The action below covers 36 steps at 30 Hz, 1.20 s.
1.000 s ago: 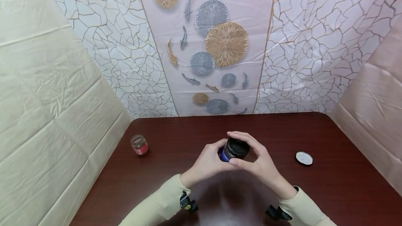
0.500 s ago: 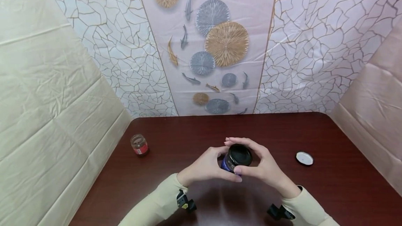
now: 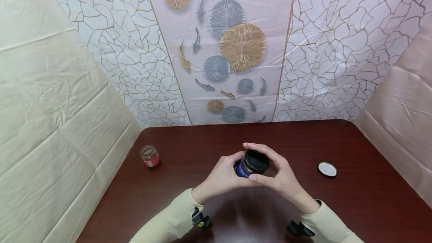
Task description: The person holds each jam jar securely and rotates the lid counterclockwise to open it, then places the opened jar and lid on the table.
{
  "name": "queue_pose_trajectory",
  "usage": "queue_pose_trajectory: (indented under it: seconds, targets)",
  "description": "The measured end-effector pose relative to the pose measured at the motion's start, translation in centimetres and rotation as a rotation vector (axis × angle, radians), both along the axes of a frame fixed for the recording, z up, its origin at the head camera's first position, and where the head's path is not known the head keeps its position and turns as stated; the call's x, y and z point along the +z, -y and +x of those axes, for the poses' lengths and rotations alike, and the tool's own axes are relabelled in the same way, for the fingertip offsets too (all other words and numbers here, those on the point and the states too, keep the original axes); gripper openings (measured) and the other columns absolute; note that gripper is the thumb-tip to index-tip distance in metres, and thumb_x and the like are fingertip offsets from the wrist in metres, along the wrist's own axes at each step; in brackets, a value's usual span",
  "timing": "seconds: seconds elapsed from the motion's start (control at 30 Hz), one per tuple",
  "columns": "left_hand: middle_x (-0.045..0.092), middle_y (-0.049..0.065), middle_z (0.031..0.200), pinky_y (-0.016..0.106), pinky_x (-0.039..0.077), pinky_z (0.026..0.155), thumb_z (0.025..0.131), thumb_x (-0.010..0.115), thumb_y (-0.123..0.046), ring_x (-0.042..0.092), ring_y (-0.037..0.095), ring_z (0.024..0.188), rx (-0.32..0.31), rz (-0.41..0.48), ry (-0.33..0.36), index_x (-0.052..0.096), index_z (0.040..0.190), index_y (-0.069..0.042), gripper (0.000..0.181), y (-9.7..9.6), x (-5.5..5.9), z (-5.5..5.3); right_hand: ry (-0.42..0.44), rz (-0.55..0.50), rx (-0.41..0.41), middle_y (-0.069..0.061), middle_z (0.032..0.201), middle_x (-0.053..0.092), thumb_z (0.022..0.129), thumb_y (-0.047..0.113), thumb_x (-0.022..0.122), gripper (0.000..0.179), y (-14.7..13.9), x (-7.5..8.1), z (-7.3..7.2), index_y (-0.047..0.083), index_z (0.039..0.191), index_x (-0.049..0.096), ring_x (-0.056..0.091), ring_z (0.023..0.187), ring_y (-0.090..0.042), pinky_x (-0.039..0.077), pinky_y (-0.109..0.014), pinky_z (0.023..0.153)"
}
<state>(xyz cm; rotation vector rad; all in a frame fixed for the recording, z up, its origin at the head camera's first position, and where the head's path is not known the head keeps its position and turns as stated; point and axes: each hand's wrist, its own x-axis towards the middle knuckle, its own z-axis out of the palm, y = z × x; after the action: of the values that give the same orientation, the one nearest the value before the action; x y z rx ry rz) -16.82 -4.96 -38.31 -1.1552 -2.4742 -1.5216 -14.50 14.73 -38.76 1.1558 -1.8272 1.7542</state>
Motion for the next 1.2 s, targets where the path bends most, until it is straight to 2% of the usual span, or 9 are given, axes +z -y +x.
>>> queue_pose_trajectory:
  seconds: [0.1,0.3,0.57,0.83,1.03,1.2]
  targets:
    - [0.071,-0.01,0.101,0.024,0.054,0.074,0.076,0.089,-0.032,0.065,0.002,0.085,0.017,0.008,-0.012,0.066,0.117,-0.017,0.049,-0.3,0.0,0.1,0.039,-0.018,-0.022,-0.021,0.136,0.058,0.076,-0.015,0.077,0.068,0.4,0.0,0.1,-0.006,0.139,0.053,0.053,0.129,-0.025,0.042,-0.027,0.105]
    - [0.071,-0.012,0.105,0.026,0.055,0.077,0.075,0.09,-0.035,0.067,0.003,0.09,-0.003,0.012,0.045,0.065,0.12,-0.02,0.054,-0.3,0.0,0.2,0.097,-0.047,-0.004,-0.022,0.133,0.059,0.078,-0.018,0.074,0.063,0.4,0.2,0.2,-0.007,0.137,0.054,0.056,0.127,-0.025,0.046,-0.027,0.102]
    - [0.07,-0.013,0.109,0.025,0.054,0.08,0.075,0.09,-0.037,0.066,0.004,0.094,-0.014,0.002,0.06,0.066,0.122,-0.023,0.054,0.1,-0.2,0.0,0.069,-0.001,-0.061,-0.022,0.13,0.06,0.075,-0.017,0.077,0.069,-0.5,0.1,0.0,-0.005,0.138,0.054,0.056,0.124,-0.023,0.045,-0.025,0.101]
    - [0.07,-0.011,0.107,0.028,0.055,0.078,0.076,0.09,-0.034,0.065,0.008,0.091,-0.015,0.037,0.148,0.066,0.121,-0.023,0.052,0.6,0.2,0.1,0.022,-0.048,0.004,-0.024,0.13,0.059,0.073,-0.021,0.075,0.07,-0.8,-0.1,-0.5,-0.012,0.138,0.05,0.057,0.125,-0.022,0.044,-0.026,0.103]
    - [0.07,-0.011,0.108,0.032,0.055,0.077,0.076,0.089,-0.034,0.065,0.007,0.089,-0.001,0.027,0.152,0.066,0.124,-0.022,0.055,0.8,0.5,0.2,0.018,-0.014,-0.008,-0.024,0.132,0.059,0.075,-0.019,0.076,0.069,-0.7,-0.1,-0.5,-0.009,0.139,0.051,0.057,0.125,-0.022,0.045,-0.027,0.102]
    - [0.071,-0.01,0.103,0.027,0.054,0.071,0.076,0.089,-0.037,0.065,0.007,0.082,0.031,0.025,0.14,0.067,0.12,-0.021,0.052,0.7,0.2,0.2,0.029,0.034,-0.05,-0.023,0.134,0.058,0.077,-0.015,0.077,0.069,-0.3,0.0,-0.2,-0.005,0.14,0.053,0.055,0.127,-0.023,0.043,-0.027,0.102]
